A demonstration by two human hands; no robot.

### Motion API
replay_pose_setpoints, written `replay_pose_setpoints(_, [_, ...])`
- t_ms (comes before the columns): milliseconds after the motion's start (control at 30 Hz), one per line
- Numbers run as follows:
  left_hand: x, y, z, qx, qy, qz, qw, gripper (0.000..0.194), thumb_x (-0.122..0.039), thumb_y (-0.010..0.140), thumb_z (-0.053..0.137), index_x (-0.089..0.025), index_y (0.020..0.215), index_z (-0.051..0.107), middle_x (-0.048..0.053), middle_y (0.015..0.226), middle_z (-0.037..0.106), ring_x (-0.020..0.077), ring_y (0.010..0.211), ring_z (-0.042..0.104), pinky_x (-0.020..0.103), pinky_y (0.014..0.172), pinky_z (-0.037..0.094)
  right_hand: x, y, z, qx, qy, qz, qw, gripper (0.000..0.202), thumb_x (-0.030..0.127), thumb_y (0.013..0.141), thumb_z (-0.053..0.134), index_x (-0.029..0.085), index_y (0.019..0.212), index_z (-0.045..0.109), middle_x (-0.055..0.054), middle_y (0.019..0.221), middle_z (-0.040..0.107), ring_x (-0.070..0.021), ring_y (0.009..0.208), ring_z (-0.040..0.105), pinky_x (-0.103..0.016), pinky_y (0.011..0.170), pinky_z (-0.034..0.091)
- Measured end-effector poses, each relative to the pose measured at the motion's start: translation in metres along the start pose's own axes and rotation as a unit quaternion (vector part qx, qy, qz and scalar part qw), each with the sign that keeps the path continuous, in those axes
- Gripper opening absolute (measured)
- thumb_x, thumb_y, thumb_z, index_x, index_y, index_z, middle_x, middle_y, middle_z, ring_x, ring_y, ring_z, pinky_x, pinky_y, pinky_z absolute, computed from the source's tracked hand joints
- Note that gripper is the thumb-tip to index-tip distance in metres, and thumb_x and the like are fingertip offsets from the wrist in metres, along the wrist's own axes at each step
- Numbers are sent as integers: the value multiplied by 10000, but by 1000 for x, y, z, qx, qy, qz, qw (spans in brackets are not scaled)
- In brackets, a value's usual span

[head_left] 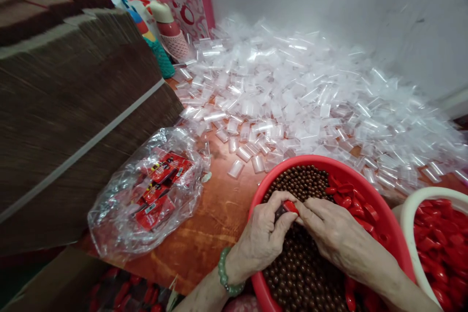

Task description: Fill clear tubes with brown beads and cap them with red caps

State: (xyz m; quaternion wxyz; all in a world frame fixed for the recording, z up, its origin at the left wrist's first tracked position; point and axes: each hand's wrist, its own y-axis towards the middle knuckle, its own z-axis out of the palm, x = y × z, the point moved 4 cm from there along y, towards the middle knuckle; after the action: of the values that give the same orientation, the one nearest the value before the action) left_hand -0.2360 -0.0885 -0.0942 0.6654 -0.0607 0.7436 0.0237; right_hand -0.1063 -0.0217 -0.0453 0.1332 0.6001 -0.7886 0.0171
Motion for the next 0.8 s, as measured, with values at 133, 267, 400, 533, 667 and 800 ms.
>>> replay_pose_setpoints(133, [-2,0,-2,-19,-52,13,998,271,-358,966,473,-187,1172,516,-56,618,523,79,487,491,193,512,413,-13,-1,-10,-16,156,30,987,308,209,979,452,191,1258,583,-95,1017,695,-192,901,681,-297,792,588])
replay_pose_setpoints(267, [-2,1,-4,-28,-92,12,995,285,-370,966,480,-196,1188,517,-18,706,607,98,589,578,208,604,467,-34,-5,-11,-64,279,121,950,322,277,923,604,254,1245,613,-63,1143,705,-195,1047,671,-304,925,545])
replay_pose_setpoints(400, [-7,0,-3,-16,-46,17,999,302,-333,965,481,-192,1229,524,4,761,651,125,685,643,241,712,506,-41,-4,2,-127,380,212,891,309,316,883,662,244,1180,612,-45,1046,719,-179,919,708,-277,816,582])
replay_pose_setpoints(533, [-8,-1,-3,6,33,8,999,520,-297,977,422,-171,1471,320,73,970,694,180,845,671,347,896,502,-29,5,5,-153,362,172,903,225,289,945,567,248,1166,583,-39,1015,710,-160,855,707,-278,783,586])
replay_pose_setpoints(667, [-4,-1,-4,34,14,-9,999,606,-318,986,387,-128,1533,208,94,983,694,203,904,654,367,914,501,-11,10,5,-65,206,68,974,501,385,947,550,202,1396,429,-126,1234,646,-244,1118,618,-395,948,529])
replay_pose_setpoints(800, [-3,2,-3,51,-50,-37,997,652,-320,985,392,-105,1545,135,67,888,688,174,790,651,321,795,537,-2,11,11,-54,78,53,994,844,519,831,661,80,1447,288,-220,1289,578,-327,1174,554,-490,970,495])
